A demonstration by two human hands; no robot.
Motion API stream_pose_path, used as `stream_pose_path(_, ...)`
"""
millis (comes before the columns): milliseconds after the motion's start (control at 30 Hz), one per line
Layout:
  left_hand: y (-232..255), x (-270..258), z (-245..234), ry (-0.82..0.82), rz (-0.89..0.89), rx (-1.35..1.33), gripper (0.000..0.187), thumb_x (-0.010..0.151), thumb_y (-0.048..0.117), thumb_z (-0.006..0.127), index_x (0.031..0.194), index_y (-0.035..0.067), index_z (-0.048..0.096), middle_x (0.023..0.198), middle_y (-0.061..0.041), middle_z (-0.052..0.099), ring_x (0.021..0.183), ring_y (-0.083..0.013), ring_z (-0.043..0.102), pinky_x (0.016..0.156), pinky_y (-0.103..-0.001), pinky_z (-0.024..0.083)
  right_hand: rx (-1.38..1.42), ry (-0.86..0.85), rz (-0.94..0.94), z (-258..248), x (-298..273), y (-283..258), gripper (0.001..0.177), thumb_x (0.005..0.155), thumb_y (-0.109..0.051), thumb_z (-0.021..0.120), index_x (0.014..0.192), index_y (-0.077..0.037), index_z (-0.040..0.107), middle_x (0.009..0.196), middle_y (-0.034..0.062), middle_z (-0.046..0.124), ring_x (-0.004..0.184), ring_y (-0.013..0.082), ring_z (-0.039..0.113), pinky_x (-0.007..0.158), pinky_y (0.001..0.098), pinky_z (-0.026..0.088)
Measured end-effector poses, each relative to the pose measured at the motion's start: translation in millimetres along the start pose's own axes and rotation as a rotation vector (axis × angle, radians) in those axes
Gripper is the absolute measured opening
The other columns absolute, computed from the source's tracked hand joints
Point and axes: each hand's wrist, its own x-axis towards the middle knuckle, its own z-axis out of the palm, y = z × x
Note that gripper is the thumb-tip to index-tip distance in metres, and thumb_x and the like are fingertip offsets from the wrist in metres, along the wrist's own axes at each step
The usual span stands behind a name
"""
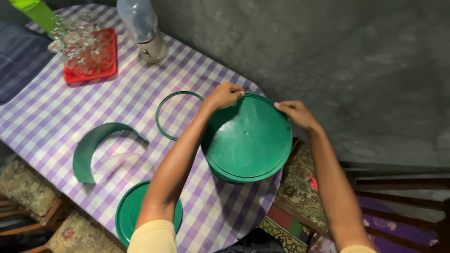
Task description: The person assembles a green plastic container by hand. They place a curved side piece onto the base, fit a circular rim, and then secure a lid on top.
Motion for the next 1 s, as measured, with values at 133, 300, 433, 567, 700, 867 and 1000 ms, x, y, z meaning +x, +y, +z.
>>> stream_pose_path(133,11.5,2.2,1.6,0.007,0.033,0.035,0.033,0.092,0.037,0.068,0.109,0.011,0.079,0.103,-0.015,0.078,0.094,-0.0304,0.074,0.085,-0.041,0.055,0.093,0.063,0.182,-0.1,-42.0,1.5,0.042,0.091,-0.043,0.071,0.112,-0.007,0.079,0.069,0.0049,0.066,0.054,0.0135,0.058,0.05,0.0308,0.047)
stream_pose_path(300,14.5,-6.5,1.6,0.044,0.002,0.019,0.034,0.09,0.04,0.069,0.109,0.013,0.079,0.103,-0.014,0.078,0.095,-0.0299,0.075,0.085,-0.041,0.056,0.221,0.09,0.099,20.2,-65.4,-3.7,0.042,0.099,-0.042,0.061,0.104,-0.003,0.078,0.057,0.003,0.062,0.042,0.011,0.056,0.039,0.0277,0.044)
stream_pose_path(433,19.1,-9.6,0.9,0.057,-0.008,0.049,0.034,0.091,0.041,0.069,0.11,0.014,0.079,0.104,-0.013,0.078,0.097,-0.0308,0.075,0.086,-0.042,0.056,0.158,0.199,-0.03,26.3,-62.3,3.0,0.038,0.101,-0.038,0.063,0.104,-0.004,0.08,0.068,-0.0029,0.069,0.052,0.0042,0.057,0.043,0.0243,0.045)
stream_pose_path(567,25.1,-10.7,-0.8,0.052,-0.037,0.086,0.034,0.091,0.044,0.068,0.109,0.018,0.08,0.104,-0.011,0.078,0.098,-0.0311,0.074,0.085,-0.043,0.056,0.197,0.242,-0.023,30.4,-63.3,16.3,0.041,0.103,-0.037,0.064,0.097,0.0,0.079,0.067,0.0,0.065,0.054,0.0079,0.055,0.048,0.0268,0.044)
stream_pose_path(700,27.4,-19.4,-3.1,0.059,-0.063,0.09,0.034,0.092,0.046,0.067,0.108,0.019,0.08,0.102,-0.009,0.078,0.098,-0.0307,0.074,0.087,-0.043,0.056,0.19,0.235,-0.057,35.3,-71.9,19.8,0.037,0.104,-0.035,0.066,0.11,0.0,0.078,0.091,0.0004,0.073,0.08,0.0057,0.065,0.071,0.0218,0.052)
stream_pose_path(867,35.3,-24.0,-3.6,0.073,-0.095,0.091,0.034,0.09,0.047,0.068,0.107,0.021,0.081,0.104,-0.007,0.078,0.099,-0.0296,0.073,0.086,-0.043,0.055,0.417,0.129,0.086,32.0,-92.6,12.5,0.044,0.097,-0.029,0.07,0.133,-0.004,0.071,0.098,0.0078,0.072,0.078,0.0128,0.063,0.064,0.0268,0.051)
stream_pose_path(1000,38.0,-20.3,-4.0,0.071,-0.105,0.096,0.034,0.09,0.047,0.067,0.108,0.021,0.081,0.105,-0.007,0.079,0.1,-0.0296,0.073,0.087,-0.043,0.054,0.543,0.153,0.026,36.5,-91.5,13.6,0.044,0.095,-0.027,0.07,0.132,-0.002,0.068,0.105,0.0046,0.076,0.086,0.0101,0.071,0.072,0.0257,0.059)
